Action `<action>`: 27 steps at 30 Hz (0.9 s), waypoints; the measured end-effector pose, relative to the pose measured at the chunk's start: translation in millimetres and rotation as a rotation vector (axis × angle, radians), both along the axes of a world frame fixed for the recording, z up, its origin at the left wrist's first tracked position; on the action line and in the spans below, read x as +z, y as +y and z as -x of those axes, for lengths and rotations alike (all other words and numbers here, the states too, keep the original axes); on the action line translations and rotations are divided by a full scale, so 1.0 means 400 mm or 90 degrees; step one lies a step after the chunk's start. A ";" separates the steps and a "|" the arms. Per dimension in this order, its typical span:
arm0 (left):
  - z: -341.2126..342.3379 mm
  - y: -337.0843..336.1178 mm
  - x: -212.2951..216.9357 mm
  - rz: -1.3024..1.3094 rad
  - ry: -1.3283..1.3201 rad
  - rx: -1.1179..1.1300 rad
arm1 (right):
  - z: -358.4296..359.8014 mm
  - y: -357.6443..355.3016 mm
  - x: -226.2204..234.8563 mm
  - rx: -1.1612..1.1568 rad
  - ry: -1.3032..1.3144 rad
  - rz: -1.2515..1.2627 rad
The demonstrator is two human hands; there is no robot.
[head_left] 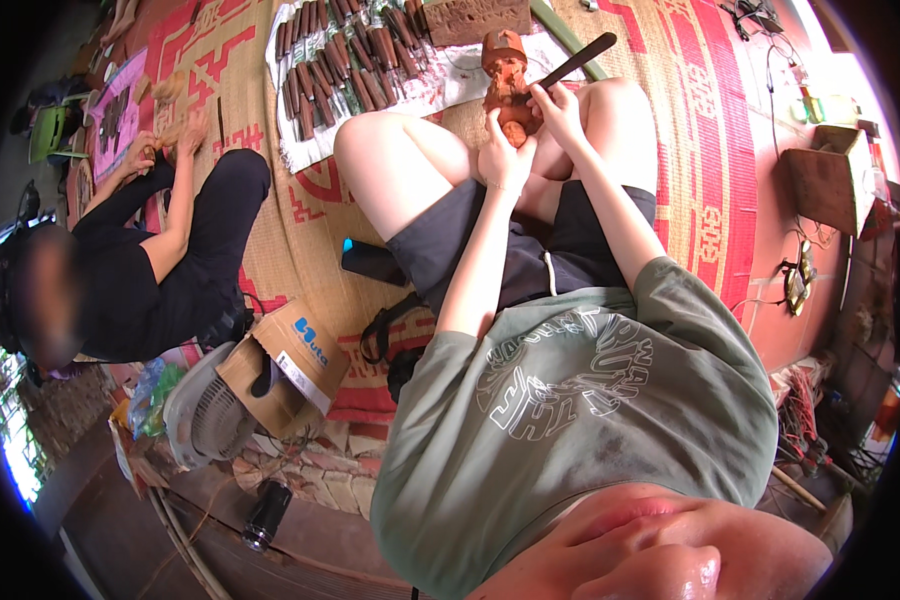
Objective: The person sits on a mat and uses a small knife to carve a reddish-brown wooden object held in their left hand. They repeatedly scrape and shape the wood, rotating it to access different sides. Finished wooden items are visible on a cloth nearby.
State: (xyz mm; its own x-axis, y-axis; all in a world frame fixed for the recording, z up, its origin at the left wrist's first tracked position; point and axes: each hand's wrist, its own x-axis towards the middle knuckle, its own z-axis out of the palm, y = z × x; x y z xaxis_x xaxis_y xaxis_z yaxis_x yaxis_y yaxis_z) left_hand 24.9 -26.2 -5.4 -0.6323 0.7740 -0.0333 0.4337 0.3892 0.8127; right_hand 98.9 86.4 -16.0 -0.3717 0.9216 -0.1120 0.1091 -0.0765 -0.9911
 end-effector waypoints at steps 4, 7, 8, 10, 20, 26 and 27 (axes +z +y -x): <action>-0.001 0.000 0.010 0.030 -0.008 -0.009 | 0.004 0.004 -0.009 -0.021 -0.010 -0.044; -0.003 0.001 0.008 0.022 0.013 -0.014 | 0.002 0.010 -0.019 -0.018 -0.001 -0.051; -0.004 0.000 0.008 0.021 0.021 -0.017 | 0.002 0.011 -0.022 -0.025 0.004 -0.053; -0.004 0.000 0.008 0.026 0.030 -0.022 | 0.004 0.010 -0.023 -0.030 0.003 -0.055; -0.002 0.003 0.017 0.059 0.010 -0.031 | 0.021 0.010 -0.028 -0.064 -0.030 -0.066; 0.000 0.004 0.023 0.061 0.006 -0.025 | 0.026 0.018 -0.031 -0.049 -0.003 -0.028; -0.001 0.004 0.023 0.065 0.009 -0.023 | 0.026 0.019 -0.029 -0.047 -0.001 -0.025</action>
